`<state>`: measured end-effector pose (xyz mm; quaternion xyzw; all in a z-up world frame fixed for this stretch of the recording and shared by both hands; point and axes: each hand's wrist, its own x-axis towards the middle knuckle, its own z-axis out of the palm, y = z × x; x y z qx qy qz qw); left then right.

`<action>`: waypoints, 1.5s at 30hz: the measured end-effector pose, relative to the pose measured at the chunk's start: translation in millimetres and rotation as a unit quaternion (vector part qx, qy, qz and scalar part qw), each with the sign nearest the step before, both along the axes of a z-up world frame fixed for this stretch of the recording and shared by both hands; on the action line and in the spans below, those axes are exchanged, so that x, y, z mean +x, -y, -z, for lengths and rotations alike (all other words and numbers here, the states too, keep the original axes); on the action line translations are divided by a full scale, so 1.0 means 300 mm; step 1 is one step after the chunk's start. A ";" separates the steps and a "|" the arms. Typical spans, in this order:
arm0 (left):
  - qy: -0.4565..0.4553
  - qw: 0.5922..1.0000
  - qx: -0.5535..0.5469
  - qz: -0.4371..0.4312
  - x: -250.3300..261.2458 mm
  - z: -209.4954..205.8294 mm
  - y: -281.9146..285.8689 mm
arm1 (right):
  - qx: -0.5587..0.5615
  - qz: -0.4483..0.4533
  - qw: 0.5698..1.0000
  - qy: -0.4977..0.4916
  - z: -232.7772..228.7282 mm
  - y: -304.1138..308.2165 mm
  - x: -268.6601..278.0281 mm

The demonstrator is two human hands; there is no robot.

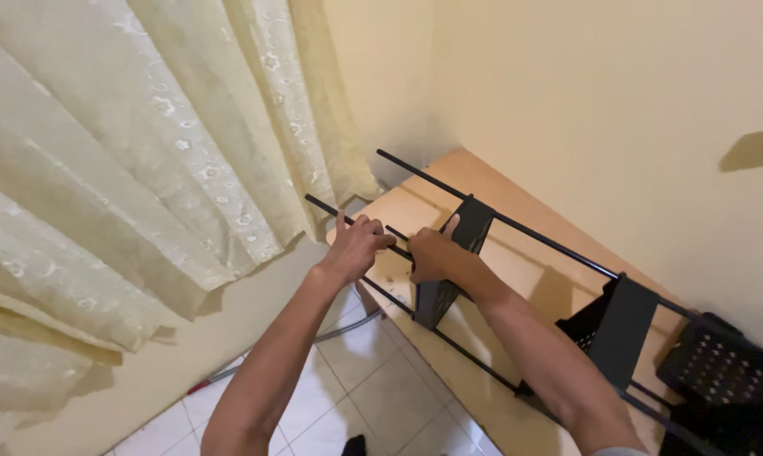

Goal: The person assembles a three-tier black plastic storage shelf with wheels. They insert metal rods into the side panels, attach the shelves, and secure the structure upright on a wooden table.

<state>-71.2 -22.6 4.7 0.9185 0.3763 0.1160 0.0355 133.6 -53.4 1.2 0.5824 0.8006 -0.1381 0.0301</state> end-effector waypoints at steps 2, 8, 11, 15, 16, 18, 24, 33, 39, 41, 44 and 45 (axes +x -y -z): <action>0.012 1.000 0.021 0.005 -0.049 -0.005 0.004 | 0.011 -0.014 1.000 -0.001 -0.005 0.005 -0.042; 0.009 1.000 0.009 0.024 -0.193 0.004 -0.039 | 0.020 -0.042 0.999 0.001 -0.020 -0.036 -0.165; 0.022 0.999 0.025 0.033 -0.240 0.019 -0.065 | -0.006 -0.040 0.999 0.021 -0.035 -0.063 -0.198; 0.057 0.997 0.033 0.047 -0.283 0.045 -0.064 | -0.009 -0.058 0.998 0.033 -0.060 -0.058 -0.225; 0.065 0.996 0.034 0.055 -0.290 0.043 -0.069 | -0.011 -0.056 0.997 0.059 -0.071 -0.062 -0.234; 0.061 0.995 0.039 0.063 -0.291 0.034 -0.080 | -0.027 -0.037 0.996 0.072 -0.096 -0.076 -0.245; 0.039 0.995 0.009 0.092 -0.293 0.030 -0.109 | -0.001 0.040 0.998 -0.041 -0.137 -0.042 -0.236; 0.036 0.988 -0.004 0.150 -0.303 0.002 -0.151 | 0.111 0.143 0.983 0.012 -0.092 0.059 -0.247; 0.021 0.983 -0.072 0.170 -0.296 0.025 -0.211 | 0.044 0.153 0.987 -0.002 -0.094 0.021 -0.245; 0.063 0.973 -0.078 0.210 -0.304 0.058 -0.232 | 0.020 0.168 0.985 0.033 -0.088 0.011 -0.266; 0.115 0.953 -0.069 0.273 -0.277 0.072 -0.274 | 0.011 0.203 0.978 0.040 -0.100 0.008 -0.278; 0.109 0.953 -0.064 0.277 -0.257 0.055 -0.303 | 0.035 0.203 0.978 0.034 -0.116 -0.003 -0.269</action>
